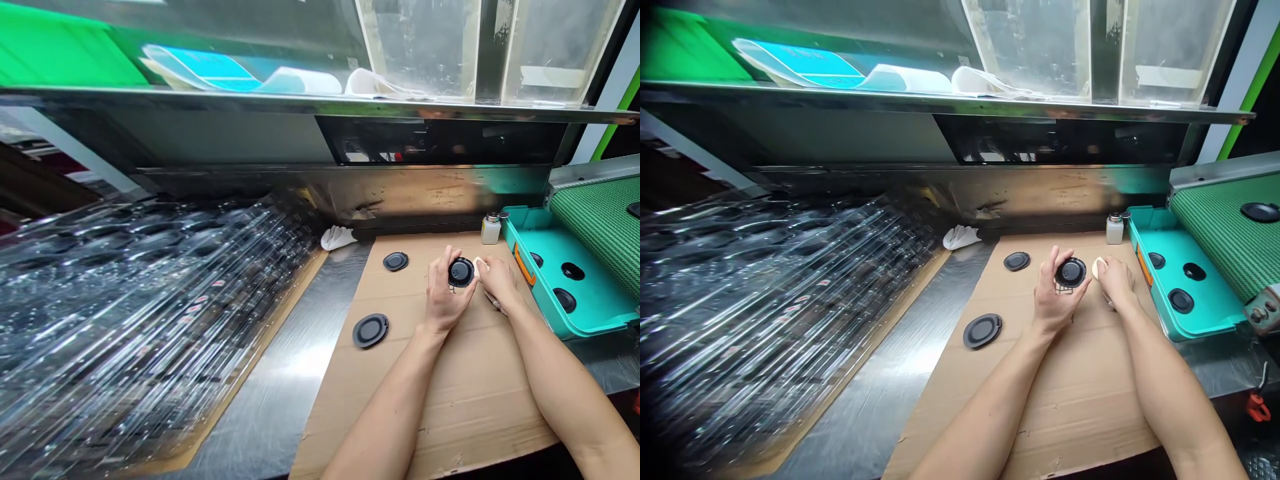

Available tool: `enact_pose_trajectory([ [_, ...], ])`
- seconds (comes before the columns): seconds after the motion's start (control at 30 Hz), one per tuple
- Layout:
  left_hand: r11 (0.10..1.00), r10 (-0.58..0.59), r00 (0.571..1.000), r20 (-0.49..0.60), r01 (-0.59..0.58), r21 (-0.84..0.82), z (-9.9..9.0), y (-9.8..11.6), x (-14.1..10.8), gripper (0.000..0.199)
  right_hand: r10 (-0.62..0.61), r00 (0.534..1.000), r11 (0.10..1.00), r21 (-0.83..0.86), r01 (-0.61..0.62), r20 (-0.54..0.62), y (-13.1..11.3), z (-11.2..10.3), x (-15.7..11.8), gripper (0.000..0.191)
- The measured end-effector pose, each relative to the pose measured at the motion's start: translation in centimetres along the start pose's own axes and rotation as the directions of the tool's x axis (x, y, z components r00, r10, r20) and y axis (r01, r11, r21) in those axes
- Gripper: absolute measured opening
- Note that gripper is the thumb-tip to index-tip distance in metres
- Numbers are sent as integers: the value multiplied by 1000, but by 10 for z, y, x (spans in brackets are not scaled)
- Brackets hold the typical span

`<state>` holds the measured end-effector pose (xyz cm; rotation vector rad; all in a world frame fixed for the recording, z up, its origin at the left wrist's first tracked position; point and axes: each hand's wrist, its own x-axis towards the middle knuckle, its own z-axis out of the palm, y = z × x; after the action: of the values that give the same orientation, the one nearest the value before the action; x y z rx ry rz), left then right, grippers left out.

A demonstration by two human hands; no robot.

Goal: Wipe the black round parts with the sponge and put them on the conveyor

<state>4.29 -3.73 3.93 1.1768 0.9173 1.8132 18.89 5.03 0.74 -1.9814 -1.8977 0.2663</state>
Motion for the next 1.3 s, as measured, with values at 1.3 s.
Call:
enact_pose_trajectory([
  [1.3, -27, -257, 956, 143, -155, 987, -110, -27, 149, 76, 34, 998, 992, 117, -40, 53, -6, 6, -7, 36],
])
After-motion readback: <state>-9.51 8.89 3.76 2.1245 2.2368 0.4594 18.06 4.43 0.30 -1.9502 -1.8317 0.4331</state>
